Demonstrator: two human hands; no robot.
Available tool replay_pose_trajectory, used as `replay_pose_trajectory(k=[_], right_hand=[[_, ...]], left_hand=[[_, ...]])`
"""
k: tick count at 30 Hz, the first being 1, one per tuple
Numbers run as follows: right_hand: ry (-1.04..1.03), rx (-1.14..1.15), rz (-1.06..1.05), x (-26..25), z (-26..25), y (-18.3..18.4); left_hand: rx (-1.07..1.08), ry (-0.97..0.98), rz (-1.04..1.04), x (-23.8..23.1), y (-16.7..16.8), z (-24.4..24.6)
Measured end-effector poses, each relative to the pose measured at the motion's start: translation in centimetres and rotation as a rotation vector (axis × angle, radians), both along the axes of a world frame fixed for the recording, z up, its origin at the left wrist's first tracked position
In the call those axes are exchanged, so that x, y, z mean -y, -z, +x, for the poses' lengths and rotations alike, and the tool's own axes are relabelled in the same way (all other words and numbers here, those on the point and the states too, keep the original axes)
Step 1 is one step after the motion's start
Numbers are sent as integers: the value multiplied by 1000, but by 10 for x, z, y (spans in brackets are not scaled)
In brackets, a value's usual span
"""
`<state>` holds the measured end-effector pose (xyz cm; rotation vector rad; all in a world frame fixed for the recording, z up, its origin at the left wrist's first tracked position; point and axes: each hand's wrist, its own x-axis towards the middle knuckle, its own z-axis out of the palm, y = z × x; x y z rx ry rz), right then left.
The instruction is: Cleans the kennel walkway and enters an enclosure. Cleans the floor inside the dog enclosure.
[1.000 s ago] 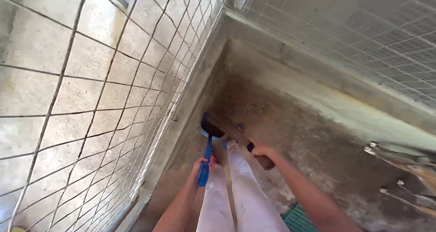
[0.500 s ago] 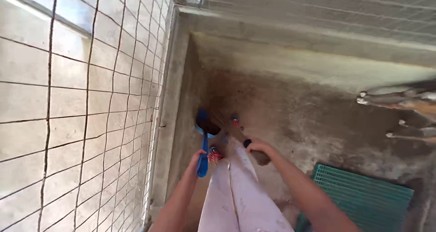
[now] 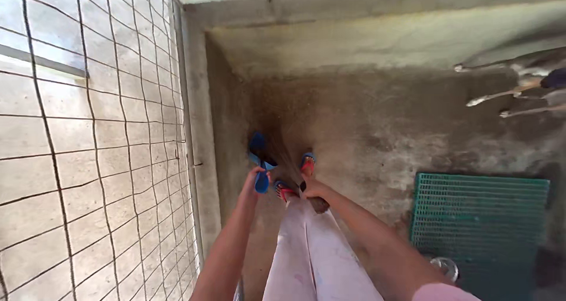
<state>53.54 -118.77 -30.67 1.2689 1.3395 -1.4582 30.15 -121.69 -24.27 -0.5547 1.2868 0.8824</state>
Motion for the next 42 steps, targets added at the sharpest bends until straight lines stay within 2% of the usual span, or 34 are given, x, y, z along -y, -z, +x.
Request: replay_pose_trajectory(k=[3, 5, 8, 10, 13, 16, 18, 22, 26, 28, 30, 32, 34, 39, 42], right_hand=[[113, -32, 24, -17, 40, -40], [223, 6, 87, -35, 57, -48], [450, 94, 174, -64, 50, -32], [501, 111, 141, -66, 34, -9], [324, 56, 39, -23, 4, 7], [152, -12, -60, 11, 1, -2], [157, -58, -74, 2, 16, -23], [254, -55, 73, -63, 47, -53], [298, 7, 150, -86, 22, 0], [164, -2, 80, -62, 4, 13], [-35, -12, -15, -26, -1, 2], [-54, -68, -93, -10, 14, -10], [56, -122, -93, -22, 50, -30], [341, -96, 121, -116, 163, -60], [518, 46, 320, -180, 193, -36]], left_hand=[[26, 16, 41, 7, 4, -3], [34, 44, 51, 10, 3, -4], [30, 89, 55, 9, 4, -4], [1, 91, 52, 8, 8, 0], [-7, 54, 35, 5, 8, 4], [20, 27, 27, 9, 9, 6], [39, 40, 34, 16, 10, 4], [53, 48, 78, 21, 16, 5], [63, 37, 93, 16, 25, 8], [60, 21, 92, 14, 26, 8], [76, 9, 74, 16, 25, 10], [79, 21, 54, 21, 22, 13], [91, 27, 49, 32, 15, 14], [169, 194, 80, 35, -15, 16], [216, 183, 83, 16, -20, 27]])
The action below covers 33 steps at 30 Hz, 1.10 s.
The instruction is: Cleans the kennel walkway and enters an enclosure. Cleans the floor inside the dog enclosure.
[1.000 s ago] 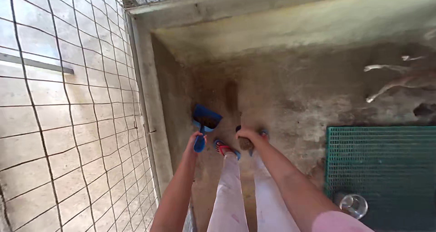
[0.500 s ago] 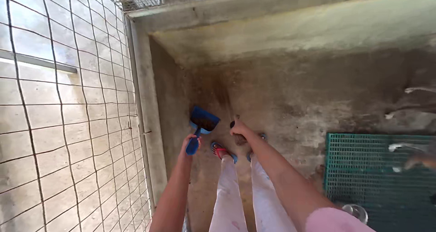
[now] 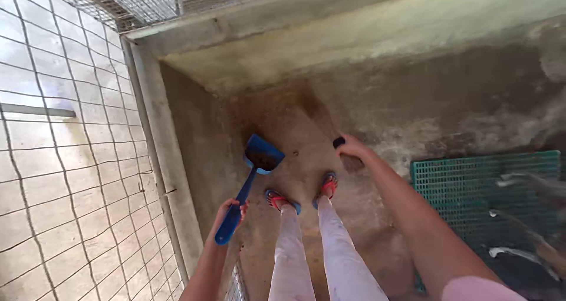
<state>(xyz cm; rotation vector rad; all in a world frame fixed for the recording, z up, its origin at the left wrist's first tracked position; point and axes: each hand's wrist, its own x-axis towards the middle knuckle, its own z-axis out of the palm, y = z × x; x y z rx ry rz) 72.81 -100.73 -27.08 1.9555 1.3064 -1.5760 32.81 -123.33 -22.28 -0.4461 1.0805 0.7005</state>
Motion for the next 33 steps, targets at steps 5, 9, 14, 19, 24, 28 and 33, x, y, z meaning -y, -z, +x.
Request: replay_pose_trajectory(k=[5, 9, 14, 19, 24, 28, 33], right_hand=[[151, 45, 84, -61, -13, 69], [-185, -69, -109, 16, -55, 85], [-274, -157, -230, 73, -25, 25], [154, -77, -156, 48, 16, 12], [120, -145, -235, 78, -1, 52], [162, -319, -264, 146, 30, 29], [716, -191, -238, 276, 108, -14]], left_hand=[[-41, -83, 1, -68, 12, 41], [-145, -48, 3, -128, 28, 80], [-152, -74, 47, -156, 39, 79], [-130, 111, 54, -150, 38, 84], [-178, 161, 26, -150, 30, 104], [-171, 232, -15, -137, 16, 112], [-146, 371, 33, -109, -8, 112]])
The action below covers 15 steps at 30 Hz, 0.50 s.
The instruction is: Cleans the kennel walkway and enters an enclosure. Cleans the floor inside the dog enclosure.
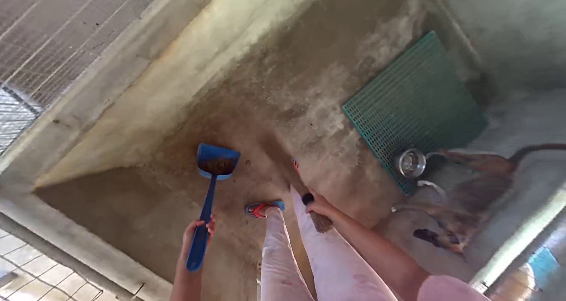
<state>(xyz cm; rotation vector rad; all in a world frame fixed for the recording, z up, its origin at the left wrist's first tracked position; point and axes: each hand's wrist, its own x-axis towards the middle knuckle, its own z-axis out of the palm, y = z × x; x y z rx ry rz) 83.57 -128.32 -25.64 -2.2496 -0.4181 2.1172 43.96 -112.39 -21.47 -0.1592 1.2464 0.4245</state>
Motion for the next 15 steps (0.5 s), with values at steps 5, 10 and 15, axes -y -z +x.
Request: replay_pose_trajectory(k=[5, 10, 15], right_hand=[[705, 231, -127, 65, 54, 10], [1014, 93, -73, 0, 56, 39], [599, -115, -19, -77, -10, 33]], left_hand=[[-26, 237, 7, -7, -20, 35], [-46, 396, 10, -33, -12, 109], [-160, 448, -20, -59, 22, 182]])
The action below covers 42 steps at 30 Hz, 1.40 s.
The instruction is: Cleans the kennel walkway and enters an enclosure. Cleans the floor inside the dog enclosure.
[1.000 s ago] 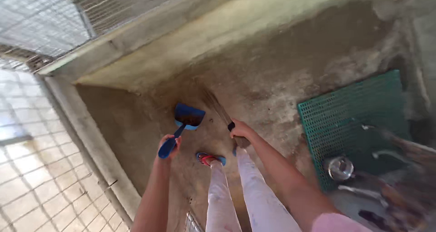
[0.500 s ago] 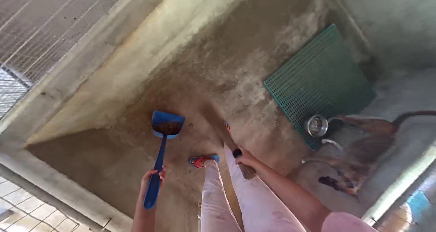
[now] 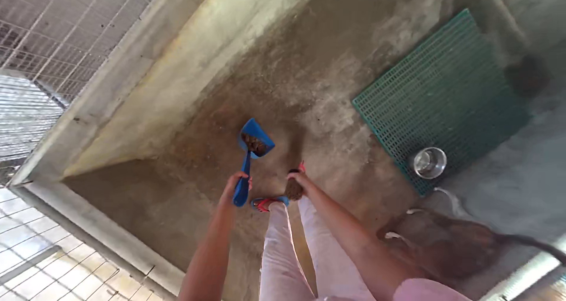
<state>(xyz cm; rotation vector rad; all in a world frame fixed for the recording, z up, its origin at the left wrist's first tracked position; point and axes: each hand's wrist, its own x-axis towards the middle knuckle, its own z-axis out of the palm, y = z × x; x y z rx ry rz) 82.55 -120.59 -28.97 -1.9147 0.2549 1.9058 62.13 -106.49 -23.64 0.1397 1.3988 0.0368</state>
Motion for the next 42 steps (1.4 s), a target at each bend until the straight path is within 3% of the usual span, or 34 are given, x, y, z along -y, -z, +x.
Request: replay_pose_trajectory(k=[5, 8, 11, 13, 17, 20, 22, 25, 30, 35, 39, 42], right_hand=[[-223, -42, 58, -2, 37, -33], [-183, 84, 20, 14, 53, -30], [-144, 144, -51, 11, 41, 0], [-241, 83, -58, 0, 28, 19], [-421, -77, 71, -8, 17, -5], [-349, -4, 94, 3, 27, -57], [-157, 62, 47, 24, 20, -86], [66, 53, 67, 39, 15, -104], [66, 98, 42, 11, -14, -125], [68, 109, 299, 19, -81, -147], [-32, 205, 292, 26, -125, -166], [-125, 192, 297, 39, -151, -164]], left_hand=[[6, 26, -12, -29, 7, 25], [41, 44, -26, -35, 11, 16], [58, 69, 2, -29, 13, 9], [32, 39, 9, -23, 12, 13], [31, -15, 49, -4, 11, 5], [33, 40, 116, 25, -20, 9], [31, 51, 112, 62, -46, 17], [95, 60, 111, 114, -76, 33], [292, -95, 154, 172, -114, 30], [465, -186, 198, 198, -157, -13], [544, -126, 200, 210, -170, -57], [539, -279, 109, 230, -173, -72]])
